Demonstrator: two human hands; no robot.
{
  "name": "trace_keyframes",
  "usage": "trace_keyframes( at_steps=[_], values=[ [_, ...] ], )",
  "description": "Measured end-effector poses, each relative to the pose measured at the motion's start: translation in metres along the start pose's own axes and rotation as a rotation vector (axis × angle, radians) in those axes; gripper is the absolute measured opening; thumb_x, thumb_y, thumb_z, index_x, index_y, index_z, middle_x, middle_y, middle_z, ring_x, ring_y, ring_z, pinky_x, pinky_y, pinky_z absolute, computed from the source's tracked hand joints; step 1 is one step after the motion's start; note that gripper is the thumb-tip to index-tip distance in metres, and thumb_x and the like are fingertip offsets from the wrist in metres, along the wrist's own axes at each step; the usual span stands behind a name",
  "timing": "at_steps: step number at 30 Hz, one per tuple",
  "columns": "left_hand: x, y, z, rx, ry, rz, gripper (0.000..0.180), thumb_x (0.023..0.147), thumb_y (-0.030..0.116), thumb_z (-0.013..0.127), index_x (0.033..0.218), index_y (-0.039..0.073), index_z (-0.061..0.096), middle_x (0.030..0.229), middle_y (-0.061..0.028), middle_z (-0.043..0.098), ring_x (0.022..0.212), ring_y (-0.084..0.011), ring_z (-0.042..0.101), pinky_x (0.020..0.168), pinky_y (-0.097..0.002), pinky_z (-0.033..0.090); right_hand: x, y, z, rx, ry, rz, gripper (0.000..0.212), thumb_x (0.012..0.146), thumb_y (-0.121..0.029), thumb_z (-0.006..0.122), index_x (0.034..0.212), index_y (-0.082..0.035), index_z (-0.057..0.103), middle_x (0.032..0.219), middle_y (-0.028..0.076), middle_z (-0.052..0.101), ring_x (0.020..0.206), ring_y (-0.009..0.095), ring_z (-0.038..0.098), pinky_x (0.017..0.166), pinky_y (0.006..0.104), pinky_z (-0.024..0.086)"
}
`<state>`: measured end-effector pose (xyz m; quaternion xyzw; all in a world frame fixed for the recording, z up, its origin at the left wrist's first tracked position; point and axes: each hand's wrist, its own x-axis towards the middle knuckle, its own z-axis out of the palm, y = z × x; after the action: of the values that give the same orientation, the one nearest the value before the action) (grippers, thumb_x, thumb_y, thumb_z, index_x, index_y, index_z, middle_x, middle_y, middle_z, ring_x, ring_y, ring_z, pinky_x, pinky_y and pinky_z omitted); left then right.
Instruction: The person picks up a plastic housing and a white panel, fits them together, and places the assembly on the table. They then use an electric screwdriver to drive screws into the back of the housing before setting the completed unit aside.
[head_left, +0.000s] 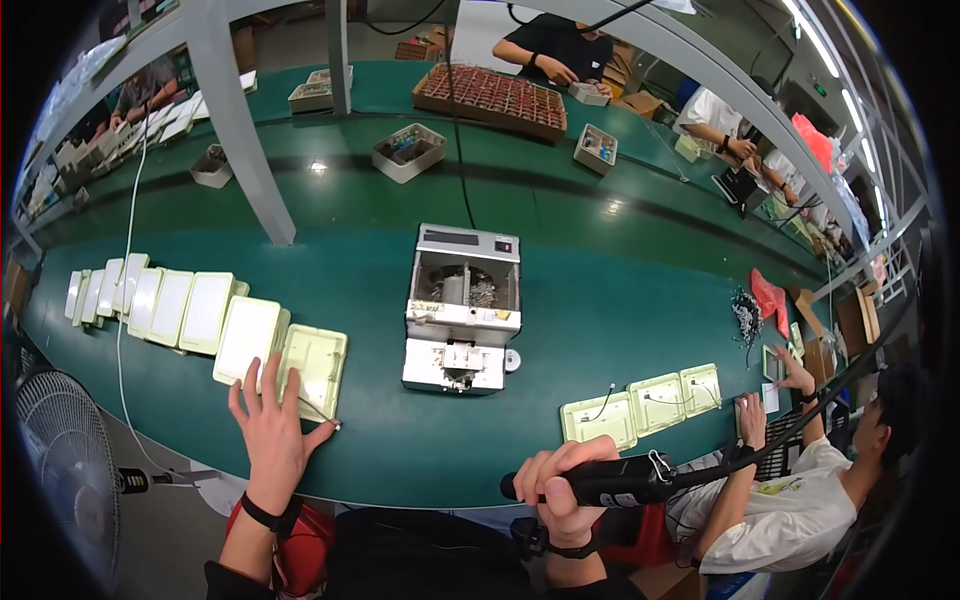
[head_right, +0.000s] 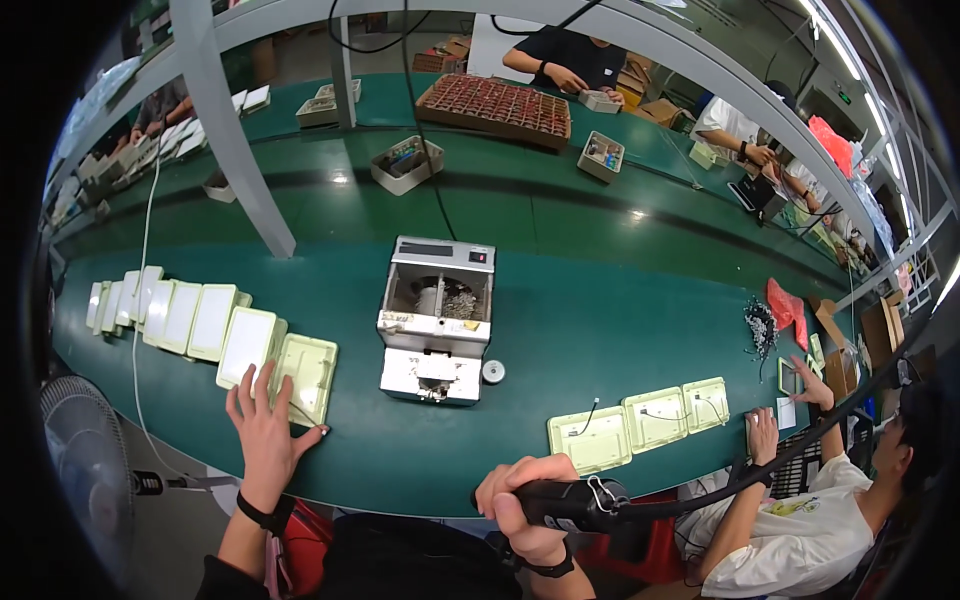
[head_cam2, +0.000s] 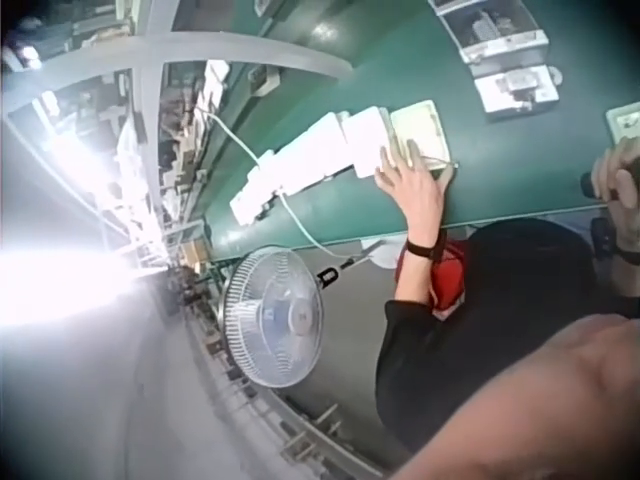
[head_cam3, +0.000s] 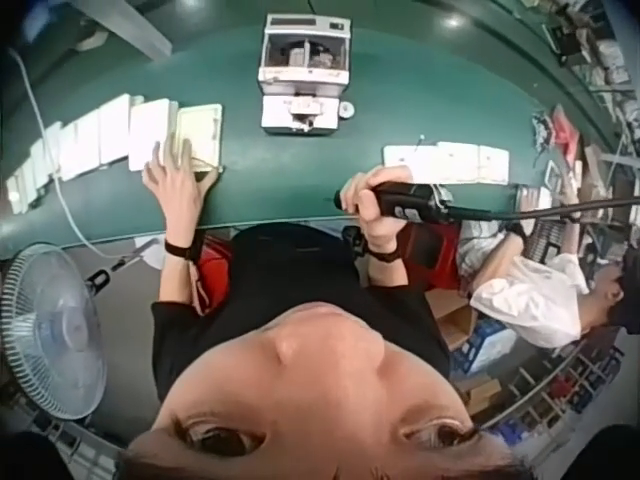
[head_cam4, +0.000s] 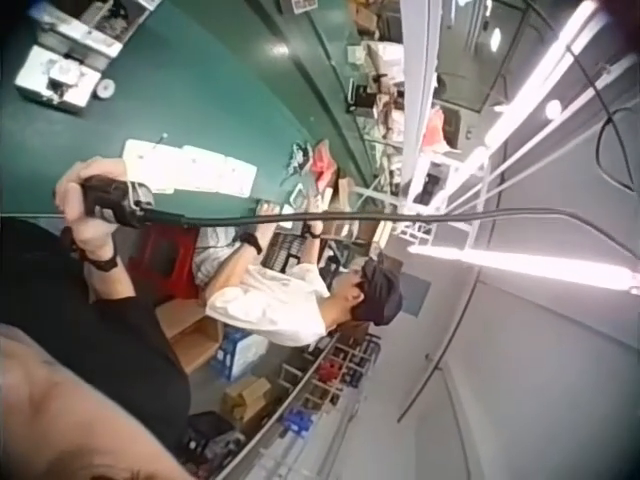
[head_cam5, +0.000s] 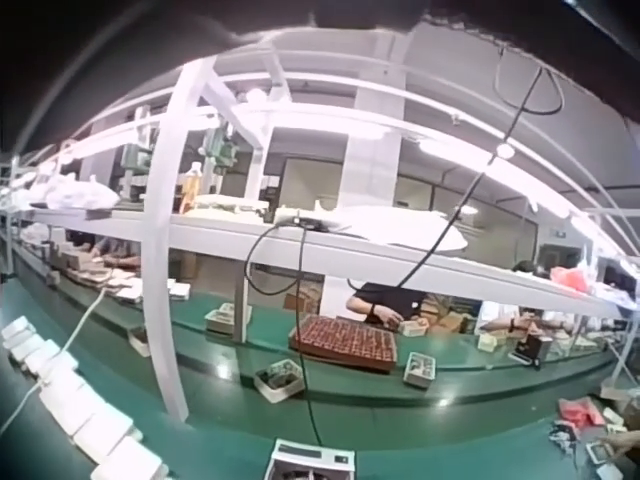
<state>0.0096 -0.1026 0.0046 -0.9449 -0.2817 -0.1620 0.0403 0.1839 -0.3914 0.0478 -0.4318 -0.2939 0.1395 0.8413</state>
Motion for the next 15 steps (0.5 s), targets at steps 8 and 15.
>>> trace_keyframes(
  at_steps=[8, 15],
  values=[
    [0.004, -0.006, -0.009, 0.092, -0.091, 0.018, 0.086, 0.072, 0.046, 0.091, 0.138, -0.002, 0.064, 0.162, -0.0149, 0.048, 0.153, -0.0445, 0.035, 0.129, -0.0704, 0.01, 0.004, -0.006, -0.014, -0.081, 0.034, 0.012, 0.029, 0.098, -0.006, 0.072, 0.113, -0.004, 0.048, 0.071, 0.006, 0.053, 0.052, 0.018, 0.054, 0.05, 0.0368, 0.05],
    [0.009, -0.011, -0.009, 0.171, -0.113, 0.038, 0.083, 0.075, 0.047, 0.089, 0.137, -0.003, 0.066, 0.163, -0.0116, 0.047, 0.154, -0.0432, 0.034, 0.13, -0.0703, 0.009, 0.003, -0.019, -0.024, -0.089, 0.038, -0.053, 0.028, 0.099, -0.007, 0.072, 0.113, -0.003, 0.048, 0.068, 0.005, 0.052, 0.052, 0.018, 0.054, 0.049, 0.0362, 0.051]
  ],
)
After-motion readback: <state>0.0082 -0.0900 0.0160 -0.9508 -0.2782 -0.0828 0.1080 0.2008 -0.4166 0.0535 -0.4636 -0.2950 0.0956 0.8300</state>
